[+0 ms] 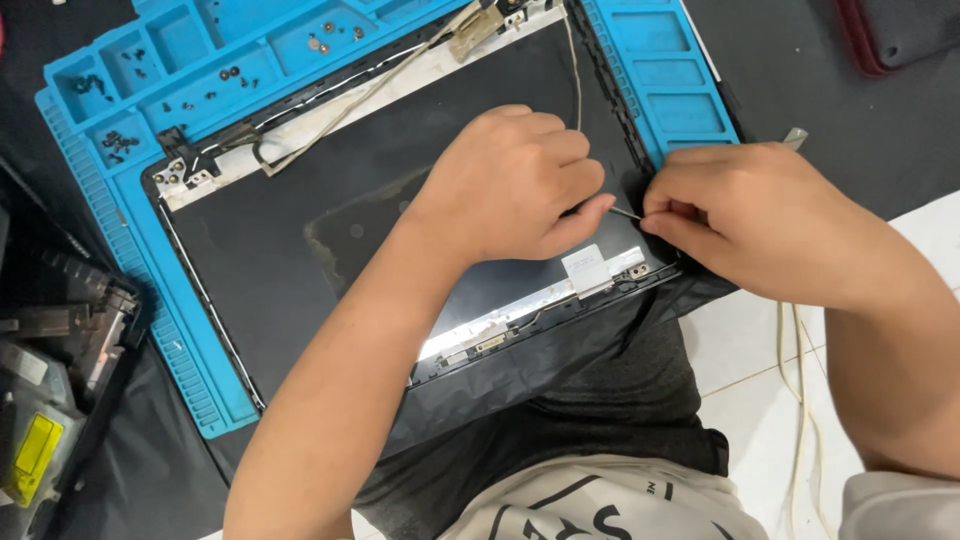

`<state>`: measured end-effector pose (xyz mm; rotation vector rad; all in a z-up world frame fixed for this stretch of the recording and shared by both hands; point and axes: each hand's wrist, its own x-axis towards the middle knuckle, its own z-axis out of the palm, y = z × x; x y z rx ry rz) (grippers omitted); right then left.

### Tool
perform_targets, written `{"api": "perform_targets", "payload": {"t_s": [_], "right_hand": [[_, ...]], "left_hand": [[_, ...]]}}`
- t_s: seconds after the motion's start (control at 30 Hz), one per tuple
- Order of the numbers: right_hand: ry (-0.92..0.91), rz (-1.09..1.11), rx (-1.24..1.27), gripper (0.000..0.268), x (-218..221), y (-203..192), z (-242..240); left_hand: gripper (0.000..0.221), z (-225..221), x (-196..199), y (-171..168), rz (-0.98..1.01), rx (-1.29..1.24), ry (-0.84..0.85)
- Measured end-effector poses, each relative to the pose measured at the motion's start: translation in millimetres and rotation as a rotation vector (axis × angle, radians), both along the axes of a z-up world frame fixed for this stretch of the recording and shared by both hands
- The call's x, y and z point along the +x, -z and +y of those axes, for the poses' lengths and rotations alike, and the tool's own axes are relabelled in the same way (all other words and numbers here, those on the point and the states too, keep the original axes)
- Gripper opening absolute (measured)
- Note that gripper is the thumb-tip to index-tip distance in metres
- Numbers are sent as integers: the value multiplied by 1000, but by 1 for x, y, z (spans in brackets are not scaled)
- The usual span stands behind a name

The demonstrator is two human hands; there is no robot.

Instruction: The person works on the back of a disassembled laptop screen assembly placed on their lap. They use their hands to carefully route and secure thin wires along the edges of the screen frame, tucking them into slots and ensuring they are properly aligned.

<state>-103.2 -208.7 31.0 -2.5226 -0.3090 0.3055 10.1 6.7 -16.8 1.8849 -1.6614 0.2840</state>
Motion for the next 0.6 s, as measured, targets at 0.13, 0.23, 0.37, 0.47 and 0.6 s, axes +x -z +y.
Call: {"api": "perform_targets", "payload": {"t_s": [0.13,0.23,0.37,0.47,0.6], "right_hand": [[-77,-66,-10,9,-2,3,-3],[-103,-73,0,10,-3,4,-5],[-112,-127,-32,10,-4,-1,-4],[-97,-196,-96,16,0,-6,-13],[25,-153,-45,22,26,-10,-30]], "left_hand": [[30,-2,-1,1,13,-12,23],[29,-4,-1,3,19,-14,34],[28,-3,-1,3,27,12,35],[25,0,1,-2,50,-13,19],[42,5,5,2,-13,44,-172]]}}
